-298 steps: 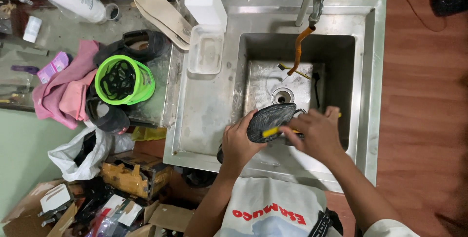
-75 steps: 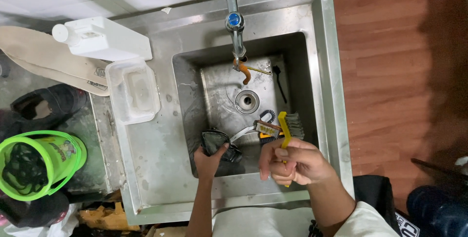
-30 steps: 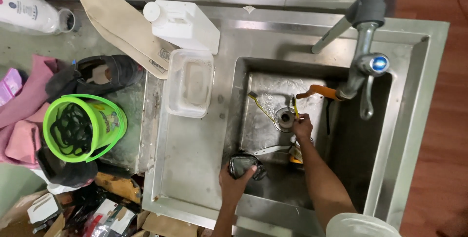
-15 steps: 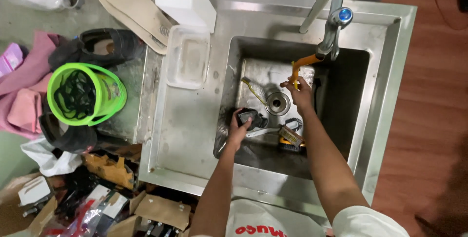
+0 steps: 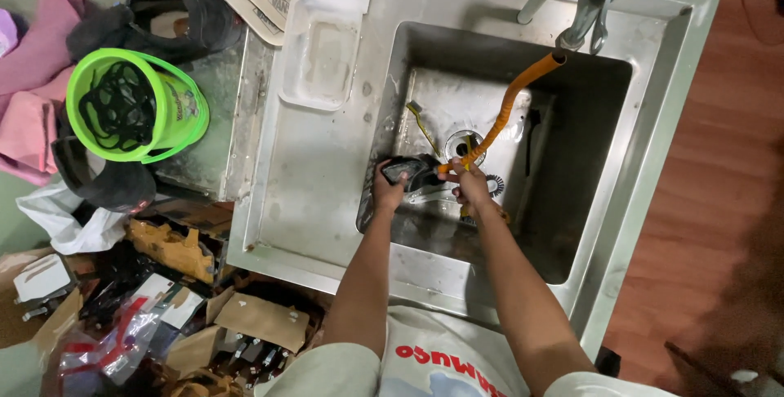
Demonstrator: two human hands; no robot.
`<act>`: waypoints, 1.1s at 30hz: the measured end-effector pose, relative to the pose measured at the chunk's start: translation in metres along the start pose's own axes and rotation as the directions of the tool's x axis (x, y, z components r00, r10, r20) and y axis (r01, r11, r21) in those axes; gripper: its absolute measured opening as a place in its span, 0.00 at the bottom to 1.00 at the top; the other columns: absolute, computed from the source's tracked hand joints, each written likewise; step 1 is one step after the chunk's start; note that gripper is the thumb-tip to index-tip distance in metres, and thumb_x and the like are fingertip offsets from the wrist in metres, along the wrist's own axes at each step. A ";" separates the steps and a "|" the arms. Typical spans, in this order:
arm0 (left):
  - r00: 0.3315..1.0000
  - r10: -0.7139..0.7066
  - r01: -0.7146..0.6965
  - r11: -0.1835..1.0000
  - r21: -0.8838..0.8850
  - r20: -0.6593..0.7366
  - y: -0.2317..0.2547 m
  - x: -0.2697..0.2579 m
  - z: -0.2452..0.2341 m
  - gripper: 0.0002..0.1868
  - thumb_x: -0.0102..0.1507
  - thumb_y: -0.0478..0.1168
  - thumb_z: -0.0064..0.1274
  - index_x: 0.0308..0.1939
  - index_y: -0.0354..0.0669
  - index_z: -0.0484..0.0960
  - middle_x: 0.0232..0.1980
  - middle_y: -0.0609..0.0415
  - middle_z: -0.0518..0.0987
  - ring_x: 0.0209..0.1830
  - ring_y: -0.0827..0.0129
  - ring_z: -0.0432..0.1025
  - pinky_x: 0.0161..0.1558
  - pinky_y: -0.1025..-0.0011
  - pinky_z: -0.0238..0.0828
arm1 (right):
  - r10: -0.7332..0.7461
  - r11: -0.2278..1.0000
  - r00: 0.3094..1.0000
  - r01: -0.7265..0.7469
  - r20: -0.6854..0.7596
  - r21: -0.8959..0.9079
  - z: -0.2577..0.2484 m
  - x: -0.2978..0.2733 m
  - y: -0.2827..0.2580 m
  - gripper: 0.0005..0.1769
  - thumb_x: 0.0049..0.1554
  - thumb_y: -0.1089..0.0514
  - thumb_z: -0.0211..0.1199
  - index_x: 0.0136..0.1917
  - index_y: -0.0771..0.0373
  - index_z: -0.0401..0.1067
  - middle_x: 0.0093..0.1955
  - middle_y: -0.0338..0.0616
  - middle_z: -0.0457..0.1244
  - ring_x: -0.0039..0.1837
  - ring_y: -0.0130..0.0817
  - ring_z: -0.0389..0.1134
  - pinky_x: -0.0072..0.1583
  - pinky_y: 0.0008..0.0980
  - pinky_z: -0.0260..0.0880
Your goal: The person scrubs a black shoe with a sponge and brushes, rinsing it under running water in a sink. They clean the upper, sole, and interior of the shoe, switching between tools and rinsing repeatedly.
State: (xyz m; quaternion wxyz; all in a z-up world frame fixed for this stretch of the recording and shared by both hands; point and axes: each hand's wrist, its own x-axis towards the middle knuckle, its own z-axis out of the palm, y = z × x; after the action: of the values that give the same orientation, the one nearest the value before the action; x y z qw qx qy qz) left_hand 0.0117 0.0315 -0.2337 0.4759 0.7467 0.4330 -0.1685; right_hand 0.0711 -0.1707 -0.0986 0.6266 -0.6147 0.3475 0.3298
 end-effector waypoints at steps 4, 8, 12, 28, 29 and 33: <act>0.999 0.029 -0.028 0.999 -0.025 0.022 0.006 -0.013 -0.008 0.31 0.69 0.55 0.62 0.74 0.65 0.70 0.75 0.46 0.73 0.78 0.45 0.66 0.76 0.44 0.64 | 0.048 0.998 0.999 -0.049 0.026 0.047 0.007 -0.005 0.000 0.24 0.69 0.39 0.60 0.69 0.55 0.69 0.51 0.52 0.73 0.26 0.23 0.56 0.26 0.17 0.47; 0.998 0.038 -0.035 0.997 -0.070 0.044 0.012 -0.016 -0.011 0.31 0.70 0.52 0.62 0.75 0.58 0.69 0.75 0.40 0.71 0.78 0.41 0.64 0.76 0.43 0.65 | 0.053 0.997 0.997 -0.056 0.049 0.050 0.014 -0.007 -0.003 0.23 0.68 0.37 0.61 0.68 0.52 0.70 0.49 0.52 0.73 0.26 0.24 0.56 0.26 0.17 0.48; 0.998 0.044 -0.041 0.997 -0.069 0.051 0.013 -0.023 -0.014 0.31 0.71 0.52 0.61 0.75 0.55 0.68 0.75 0.39 0.70 0.78 0.39 0.65 0.75 0.42 0.66 | 0.056 0.996 0.996 -0.061 0.069 0.066 0.024 -0.016 -0.007 0.23 0.69 0.38 0.58 0.68 0.52 0.68 0.49 0.51 0.73 0.26 0.22 0.55 0.26 0.16 0.47; 0.997 0.047 -0.038 0.990 -0.138 0.065 0.026 -0.032 -0.016 0.31 0.70 0.54 0.62 0.76 0.60 0.73 0.75 0.41 0.72 0.78 0.43 0.66 0.75 0.48 0.68 | 0.020 0.996 0.996 -0.012 -0.083 0.085 -0.018 0.024 0.011 0.19 0.70 0.39 0.57 0.67 0.49 0.64 0.52 0.47 0.74 0.26 0.24 0.57 0.26 0.18 0.47; 0.996 0.081 -0.074 0.987 -0.140 0.044 0.027 -0.035 -0.017 0.33 0.69 0.55 0.64 0.75 0.56 0.74 0.74 0.40 0.74 0.76 0.44 0.68 0.74 0.48 0.69 | 0.009 0.998 0.991 -0.001 -0.130 0.062 -0.022 0.024 0.011 0.18 0.70 0.39 0.58 0.64 0.50 0.66 0.51 0.46 0.74 0.26 0.24 0.58 0.26 0.19 0.48; 0.974 0.223 -0.212 0.957 -0.196 0.036 0.088 -0.109 -0.058 0.32 0.69 0.53 0.62 0.73 0.44 0.75 0.69 0.30 0.77 0.72 0.36 0.71 0.72 0.43 0.70 | -0.017 1.000 0.977 0.020 -0.210 0.011 -0.048 0.055 0.029 0.17 0.67 0.39 0.63 0.63 0.47 0.70 0.49 0.43 0.74 0.26 0.29 0.60 0.26 0.21 0.50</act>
State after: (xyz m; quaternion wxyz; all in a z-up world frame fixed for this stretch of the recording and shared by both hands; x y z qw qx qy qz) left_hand 0.0115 0.0127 -0.0836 0.5734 0.7354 0.3487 -0.0941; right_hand 0.0747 -0.2186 -0.1608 0.5936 -0.6451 0.4082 0.2548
